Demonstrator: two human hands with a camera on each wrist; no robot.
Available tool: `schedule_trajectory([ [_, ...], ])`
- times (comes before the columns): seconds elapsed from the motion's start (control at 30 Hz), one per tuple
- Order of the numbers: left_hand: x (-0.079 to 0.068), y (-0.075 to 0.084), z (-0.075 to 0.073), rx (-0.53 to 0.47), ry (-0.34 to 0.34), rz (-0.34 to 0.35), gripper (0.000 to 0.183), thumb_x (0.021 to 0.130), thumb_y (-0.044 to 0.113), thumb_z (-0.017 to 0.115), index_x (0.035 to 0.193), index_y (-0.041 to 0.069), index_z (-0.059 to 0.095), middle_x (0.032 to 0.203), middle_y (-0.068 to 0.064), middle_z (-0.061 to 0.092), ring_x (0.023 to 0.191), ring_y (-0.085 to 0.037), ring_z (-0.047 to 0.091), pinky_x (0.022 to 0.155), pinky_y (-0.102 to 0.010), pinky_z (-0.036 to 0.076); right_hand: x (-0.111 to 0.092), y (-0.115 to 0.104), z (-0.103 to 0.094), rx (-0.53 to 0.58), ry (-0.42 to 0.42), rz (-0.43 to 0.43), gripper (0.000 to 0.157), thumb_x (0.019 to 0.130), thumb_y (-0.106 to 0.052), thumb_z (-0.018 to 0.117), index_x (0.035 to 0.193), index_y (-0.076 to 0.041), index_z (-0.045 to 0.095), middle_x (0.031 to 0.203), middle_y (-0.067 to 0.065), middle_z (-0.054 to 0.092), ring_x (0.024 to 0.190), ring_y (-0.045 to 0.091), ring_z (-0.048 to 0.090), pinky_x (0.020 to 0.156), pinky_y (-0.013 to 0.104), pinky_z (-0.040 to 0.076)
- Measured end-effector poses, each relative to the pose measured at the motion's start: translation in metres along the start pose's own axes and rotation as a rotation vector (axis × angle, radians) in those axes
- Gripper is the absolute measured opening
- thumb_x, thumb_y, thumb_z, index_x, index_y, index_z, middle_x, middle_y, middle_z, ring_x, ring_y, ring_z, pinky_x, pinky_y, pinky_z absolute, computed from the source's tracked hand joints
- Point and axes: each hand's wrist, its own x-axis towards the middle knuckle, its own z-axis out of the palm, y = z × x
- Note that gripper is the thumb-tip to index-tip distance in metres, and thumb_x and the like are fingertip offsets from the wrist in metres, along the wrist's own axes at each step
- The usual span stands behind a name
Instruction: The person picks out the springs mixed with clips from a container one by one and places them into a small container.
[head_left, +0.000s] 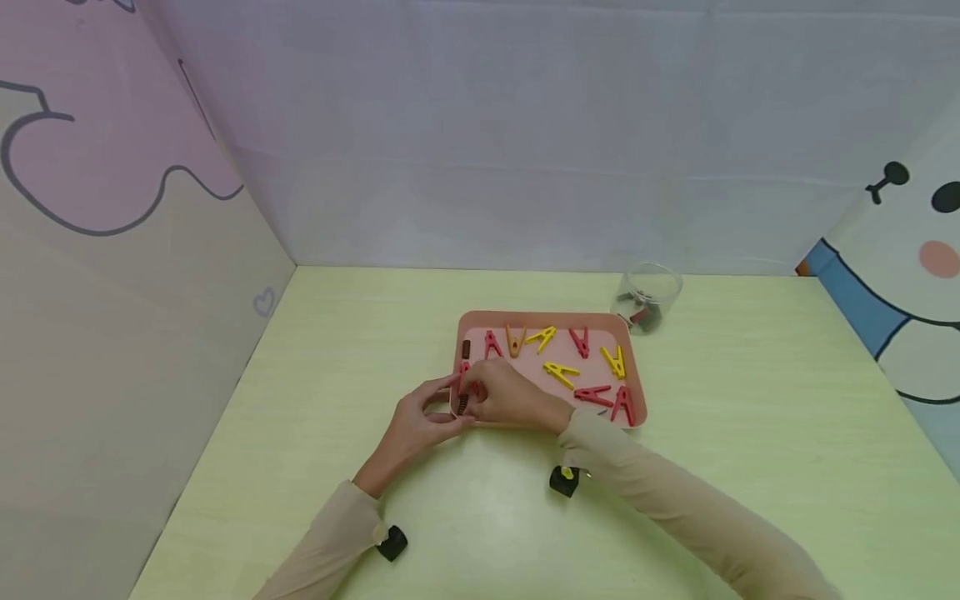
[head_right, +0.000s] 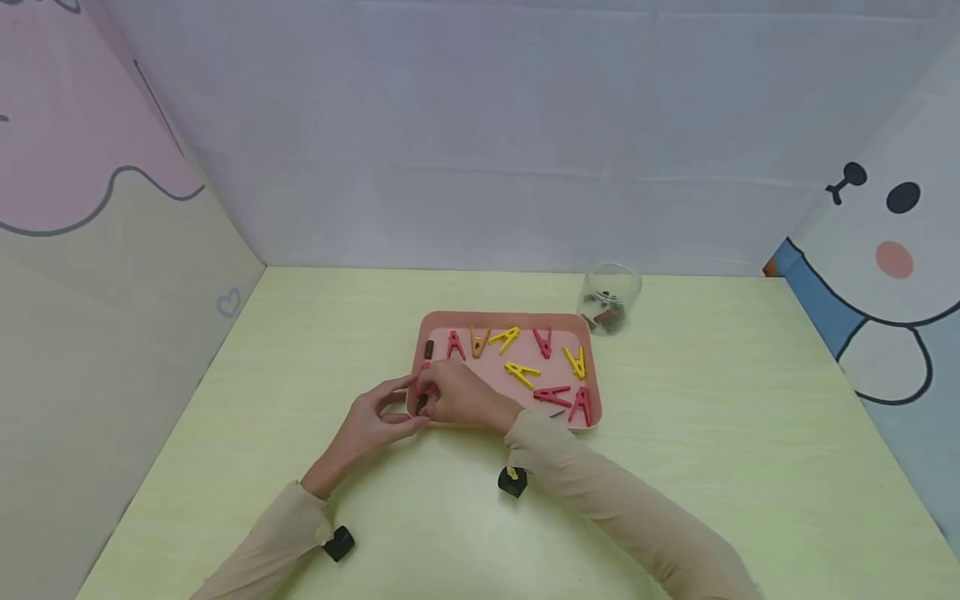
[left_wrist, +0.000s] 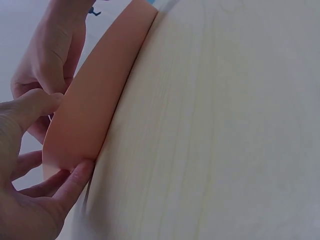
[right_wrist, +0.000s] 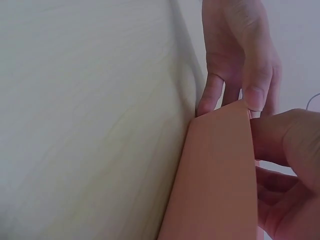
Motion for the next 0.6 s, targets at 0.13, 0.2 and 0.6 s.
schedule_trajectory([
  [0.13, 0.0007, -0.0002, 0.0000, -0.011, -0.008, 0.008, 0.064, 0.077, 0.017, 0.080, 0.135, 0.014, 0.052, 0.133, -0.007, 0.051, 0.115, -0.028, 0.054, 0.081, -0.027, 0.054, 0.0019, 0.0001, 0.0018, 0.002, -0.010, 0.004, 0.017, 0.081, 0.002, 0.066, 0.084, -0.014, 0.070, 0.077, 0.003, 0.064, 0.070, 0.020, 0.055, 0.054, 0.019, 0.040],
  [0.2, 0.0013, -0.0009, 0.0002, -0.017, -0.014, 0.011, 0.065, 0.077, 0.017, 0.080, 0.136, 0.013, 0.052, 0.133, -0.008, 0.051, 0.115, -0.029, 0.054, 0.081, -0.028, 0.054, 0.0028, -0.0004, 0.0026, 0.000, -0.020, 0.011, 0.017, 0.082, 0.001, 0.066, 0.084, -0.015, 0.069, 0.078, 0.002, 0.065, 0.072, 0.021, 0.057, 0.055, 0.019, 0.042],
  [0.6, 0.0008, -0.0014, 0.0005, -0.013, 0.001, 0.026, 0.066, 0.077, 0.017, 0.080, 0.136, 0.014, 0.052, 0.132, -0.006, 0.052, 0.113, -0.027, 0.055, 0.080, -0.027, 0.055, 0.0068, -0.0021, 0.0075, -0.088, -0.022, 0.036, 0.014, 0.080, -0.003, 0.072, 0.080, -0.017, 0.068, 0.075, -0.002, 0.065, 0.067, 0.013, 0.055, 0.058, 0.019, 0.047],
])
